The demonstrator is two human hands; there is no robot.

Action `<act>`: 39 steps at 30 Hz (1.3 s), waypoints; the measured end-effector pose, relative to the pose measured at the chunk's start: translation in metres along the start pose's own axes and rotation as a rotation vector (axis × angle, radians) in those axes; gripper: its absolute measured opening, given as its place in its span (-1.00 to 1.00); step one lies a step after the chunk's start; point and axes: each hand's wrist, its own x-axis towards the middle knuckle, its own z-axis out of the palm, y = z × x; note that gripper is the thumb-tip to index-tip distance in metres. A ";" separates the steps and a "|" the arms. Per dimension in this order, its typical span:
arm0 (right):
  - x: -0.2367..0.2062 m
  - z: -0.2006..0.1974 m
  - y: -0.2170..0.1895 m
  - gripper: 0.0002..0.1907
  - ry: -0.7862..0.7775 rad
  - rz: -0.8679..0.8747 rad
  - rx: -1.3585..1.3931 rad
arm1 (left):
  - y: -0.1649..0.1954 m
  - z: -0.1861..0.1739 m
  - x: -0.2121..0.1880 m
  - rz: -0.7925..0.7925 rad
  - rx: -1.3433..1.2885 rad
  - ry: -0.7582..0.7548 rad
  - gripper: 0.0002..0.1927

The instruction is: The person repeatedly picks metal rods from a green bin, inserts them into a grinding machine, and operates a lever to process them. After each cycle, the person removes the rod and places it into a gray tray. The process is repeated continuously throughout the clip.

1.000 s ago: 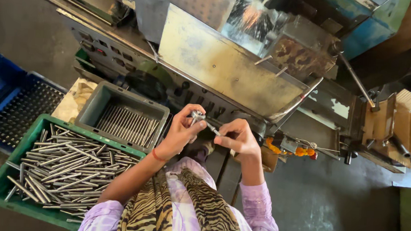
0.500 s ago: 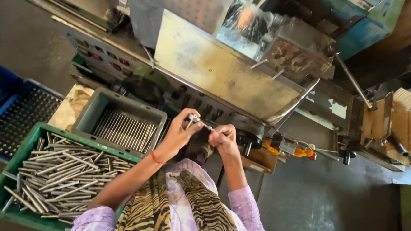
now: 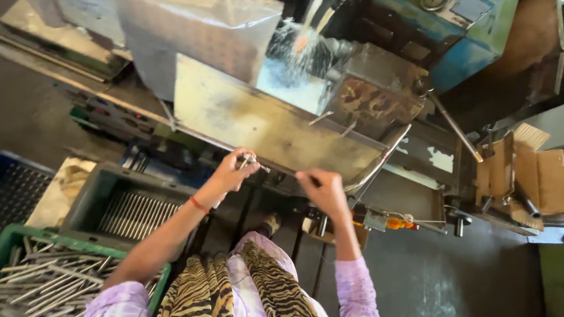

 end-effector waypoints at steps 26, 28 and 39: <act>0.105 -0.335 0.410 -0.39 0.497 0.682 -0.829 | 0.054 0.106 0.542 0.089 -0.438 0.641 -0.56; 0.106 -0.334 0.413 -0.39 0.504 0.703 -0.848 | 0.050 0.103 0.547 -0.080 -0.461 0.624 -0.53; 0.108 -0.324 0.424 -0.40 0.656 0.710 -0.897 | 0.031 0.093 0.566 -0.104 -0.453 0.584 -0.53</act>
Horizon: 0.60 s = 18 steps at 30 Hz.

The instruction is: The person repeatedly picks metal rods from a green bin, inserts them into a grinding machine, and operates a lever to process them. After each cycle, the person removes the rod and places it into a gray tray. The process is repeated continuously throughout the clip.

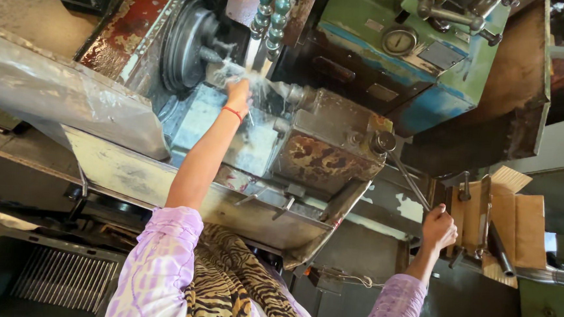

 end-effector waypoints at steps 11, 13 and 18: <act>-0.001 0.003 0.000 -0.40 0.040 -0.021 -0.016 | 0.000 -0.001 0.005 0.064 0.040 -0.074 -0.75; -0.002 0.003 0.001 -0.40 0.039 -0.022 -0.023 | 0.001 -0.001 0.004 -0.008 0.056 -0.025 -0.68; -0.002 0.003 0.001 -0.41 0.040 -0.045 -0.021 | 0.003 -0.001 0.004 0.021 -0.025 -0.050 -0.64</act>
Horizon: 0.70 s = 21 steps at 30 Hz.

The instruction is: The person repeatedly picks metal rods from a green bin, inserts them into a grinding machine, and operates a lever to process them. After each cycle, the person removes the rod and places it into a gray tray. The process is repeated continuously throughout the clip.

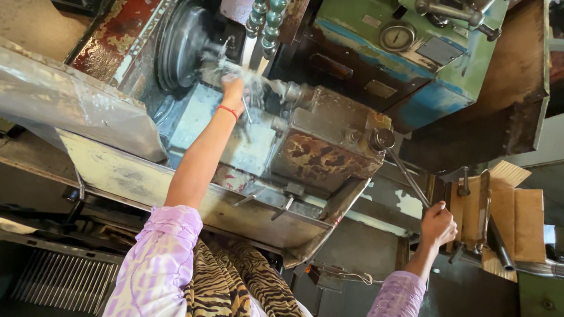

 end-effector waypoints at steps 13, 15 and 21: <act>0.000 -0.002 -0.003 -0.39 0.012 0.045 -0.018 | -0.005 -0.006 0.007 0.021 -0.125 -0.097 -0.54; 0.001 -0.001 -0.004 -0.40 0.002 0.025 -0.016 | -0.004 -0.006 0.006 0.017 -0.091 -0.074 -0.57; -0.001 -0.001 -0.003 -0.40 -0.015 0.054 -0.031 | -0.002 -0.008 0.006 0.091 -0.039 -0.163 -0.50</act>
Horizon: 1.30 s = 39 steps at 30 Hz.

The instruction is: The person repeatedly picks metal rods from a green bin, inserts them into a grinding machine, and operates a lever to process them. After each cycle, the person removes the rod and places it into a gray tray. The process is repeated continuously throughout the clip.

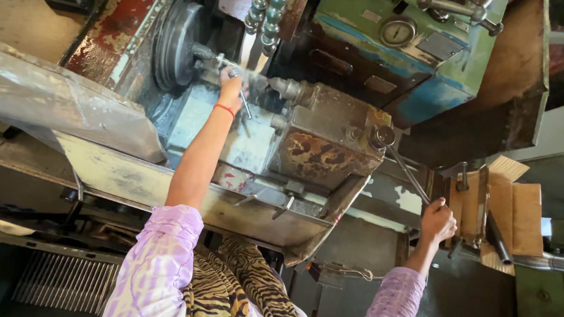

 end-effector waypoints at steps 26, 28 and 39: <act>0.003 0.005 -0.003 -0.45 0.145 0.002 0.034 | 0.003 0.025 -0.012 0.053 -0.222 -0.275 -0.38; 0.003 0.006 -0.003 -0.45 0.139 0.007 0.046 | 0.000 0.024 -0.010 0.055 -0.208 -0.263 -0.38; 0.003 0.002 -0.005 -0.44 0.139 -0.022 0.025 | 0.004 0.006 0.007 0.058 -0.358 0.059 -0.29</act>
